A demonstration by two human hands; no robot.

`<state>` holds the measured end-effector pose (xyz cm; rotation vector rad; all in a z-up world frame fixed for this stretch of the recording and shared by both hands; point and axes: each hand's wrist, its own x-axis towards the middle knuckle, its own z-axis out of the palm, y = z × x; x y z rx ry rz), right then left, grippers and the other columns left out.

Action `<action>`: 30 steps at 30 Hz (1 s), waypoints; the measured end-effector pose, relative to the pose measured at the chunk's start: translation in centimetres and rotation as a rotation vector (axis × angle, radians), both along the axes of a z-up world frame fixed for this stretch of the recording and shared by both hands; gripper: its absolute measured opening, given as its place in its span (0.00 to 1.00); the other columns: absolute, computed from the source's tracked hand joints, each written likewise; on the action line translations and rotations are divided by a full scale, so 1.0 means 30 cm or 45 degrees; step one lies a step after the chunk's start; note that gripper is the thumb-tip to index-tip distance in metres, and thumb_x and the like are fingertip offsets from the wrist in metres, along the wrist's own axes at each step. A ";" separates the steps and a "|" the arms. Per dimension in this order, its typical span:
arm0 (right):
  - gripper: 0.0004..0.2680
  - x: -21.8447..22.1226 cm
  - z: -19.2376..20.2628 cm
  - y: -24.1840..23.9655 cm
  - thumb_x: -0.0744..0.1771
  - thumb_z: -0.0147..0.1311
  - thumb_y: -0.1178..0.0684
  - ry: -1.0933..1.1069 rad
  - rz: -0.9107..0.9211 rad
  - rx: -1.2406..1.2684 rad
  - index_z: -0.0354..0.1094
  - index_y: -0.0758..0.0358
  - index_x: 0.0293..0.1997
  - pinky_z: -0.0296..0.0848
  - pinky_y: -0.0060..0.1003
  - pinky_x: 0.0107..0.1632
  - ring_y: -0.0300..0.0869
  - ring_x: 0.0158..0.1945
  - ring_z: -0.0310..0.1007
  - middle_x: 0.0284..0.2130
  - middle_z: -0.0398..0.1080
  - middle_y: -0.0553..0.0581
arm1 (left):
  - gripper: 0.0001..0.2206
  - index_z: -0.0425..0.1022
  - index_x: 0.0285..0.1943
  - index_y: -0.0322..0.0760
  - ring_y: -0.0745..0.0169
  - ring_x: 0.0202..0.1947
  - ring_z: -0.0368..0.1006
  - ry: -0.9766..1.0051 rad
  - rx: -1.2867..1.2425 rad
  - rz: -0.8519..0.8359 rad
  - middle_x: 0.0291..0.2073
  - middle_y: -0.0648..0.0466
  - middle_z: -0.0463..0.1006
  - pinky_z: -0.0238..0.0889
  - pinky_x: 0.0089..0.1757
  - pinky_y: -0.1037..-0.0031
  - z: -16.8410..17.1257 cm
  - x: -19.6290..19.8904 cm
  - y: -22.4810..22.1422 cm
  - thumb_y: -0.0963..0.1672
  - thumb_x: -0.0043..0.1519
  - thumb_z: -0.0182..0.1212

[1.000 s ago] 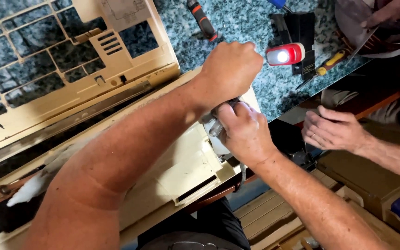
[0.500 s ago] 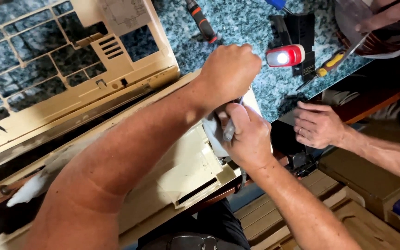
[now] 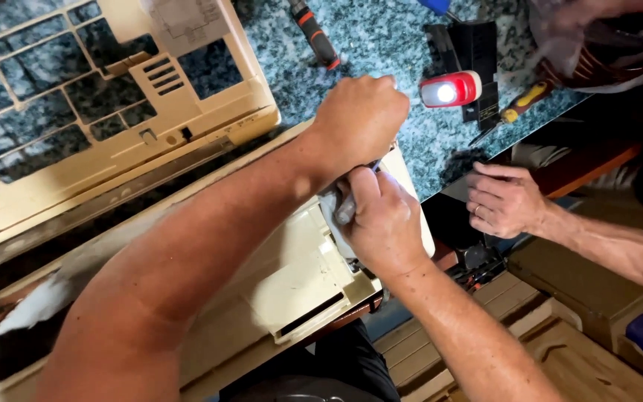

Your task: Removing internal components and disconnecting wires from an indoor air conditioning unit during disassembly.

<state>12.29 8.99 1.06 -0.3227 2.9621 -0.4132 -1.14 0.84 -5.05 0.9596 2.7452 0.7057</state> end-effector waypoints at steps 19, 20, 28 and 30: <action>0.12 0.198 0.164 0.169 0.73 0.43 0.46 0.499 0.003 -0.505 0.64 0.63 0.37 0.54 0.33 0.16 0.34 0.17 0.56 0.21 0.64 0.52 | 0.15 0.61 0.17 0.36 0.57 0.20 0.56 -0.769 -0.066 -0.060 0.17 0.50 0.65 0.49 0.23 0.65 0.176 -0.111 -0.102 0.41 0.51 0.64; 0.11 0.231 0.173 0.193 0.72 0.44 0.47 0.441 -0.034 -0.529 0.64 0.63 0.38 0.54 0.32 0.16 0.33 0.17 0.56 0.22 0.65 0.53 | 0.14 0.56 0.16 0.38 0.64 0.16 0.48 -0.871 -0.056 -0.068 0.12 0.54 0.59 0.40 0.20 0.70 0.186 -0.109 -0.109 0.37 0.52 0.55; 0.15 0.460 0.230 0.287 0.68 0.53 0.43 0.127 -0.322 -0.605 0.69 0.65 0.51 0.73 0.31 0.34 0.36 0.29 0.72 0.36 0.77 0.55 | 0.21 0.54 0.23 0.43 0.67 0.19 0.48 -1.277 0.018 0.229 0.19 0.60 0.51 0.50 0.28 0.71 0.350 -0.110 -0.237 0.41 0.72 0.52; 0.18 0.498 0.229 0.290 0.66 0.55 0.41 0.036 -0.375 -0.677 0.68 0.65 0.56 0.81 0.34 0.45 0.40 0.40 0.81 0.40 0.78 0.54 | 0.22 0.54 0.23 0.43 0.66 0.19 0.50 -1.285 0.040 0.272 0.19 0.60 0.52 0.57 0.31 0.67 0.348 -0.105 -0.251 0.43 0.73 0.55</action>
